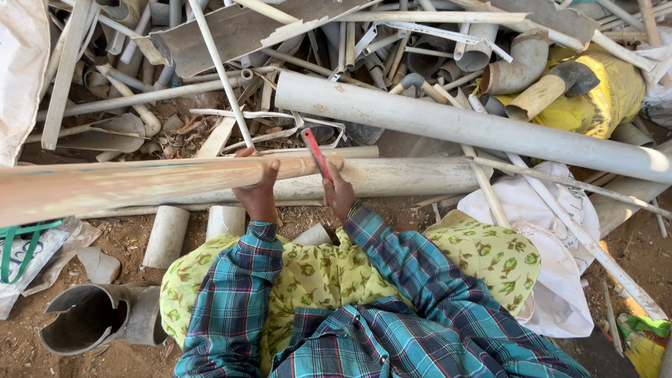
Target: The person is using a handheld tool to scrape the surface of a beige PVC pipe while sitting on the ground in a pile of scrap materials.
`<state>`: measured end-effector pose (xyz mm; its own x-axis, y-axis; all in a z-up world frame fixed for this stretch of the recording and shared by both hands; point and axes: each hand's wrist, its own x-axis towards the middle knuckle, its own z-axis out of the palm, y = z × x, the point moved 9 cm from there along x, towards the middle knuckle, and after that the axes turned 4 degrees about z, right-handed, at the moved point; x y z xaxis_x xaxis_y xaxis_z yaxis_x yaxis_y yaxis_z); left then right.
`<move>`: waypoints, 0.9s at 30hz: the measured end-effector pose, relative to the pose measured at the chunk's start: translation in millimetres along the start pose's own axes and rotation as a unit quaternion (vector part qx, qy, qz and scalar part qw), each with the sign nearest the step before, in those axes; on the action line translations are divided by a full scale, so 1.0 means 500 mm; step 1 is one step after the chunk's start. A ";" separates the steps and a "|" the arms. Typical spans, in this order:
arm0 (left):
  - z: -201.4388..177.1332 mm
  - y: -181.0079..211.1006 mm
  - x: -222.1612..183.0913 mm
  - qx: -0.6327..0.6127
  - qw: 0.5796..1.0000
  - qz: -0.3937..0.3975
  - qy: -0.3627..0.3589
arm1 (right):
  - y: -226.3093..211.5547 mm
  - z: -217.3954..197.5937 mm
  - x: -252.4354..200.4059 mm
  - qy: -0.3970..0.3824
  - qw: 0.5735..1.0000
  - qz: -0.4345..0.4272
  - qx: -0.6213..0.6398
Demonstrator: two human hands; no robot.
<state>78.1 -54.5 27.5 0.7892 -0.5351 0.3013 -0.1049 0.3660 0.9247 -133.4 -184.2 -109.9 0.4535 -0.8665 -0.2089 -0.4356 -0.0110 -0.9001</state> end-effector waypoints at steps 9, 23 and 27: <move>0.002 0.006 -0.004 -0.205 0.976 -0.077 0.003 | -0.049 0.015 -0.018 -0.010 0.999 -0.041 -0.001; 0.022 0.032 -0.023 -0.132 0.988 -0.067 -0.054 | -0.026 0.017 -0.026 -0.015 0.999 -0.023 0.035; 0.023 0.043 -0.017 -0.131 0.988 -0.065 -0.050 | -0.004 -0.025 -0.033 0.039 0.994 0.061 0.079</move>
<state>61.9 -50.8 47.7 0.7211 -0.6578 0.2175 0.1641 0.4672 0.8688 -150.0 -176.2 -100.0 0.3411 -0.8926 -0.2948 -0.3539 0.1686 -0.9200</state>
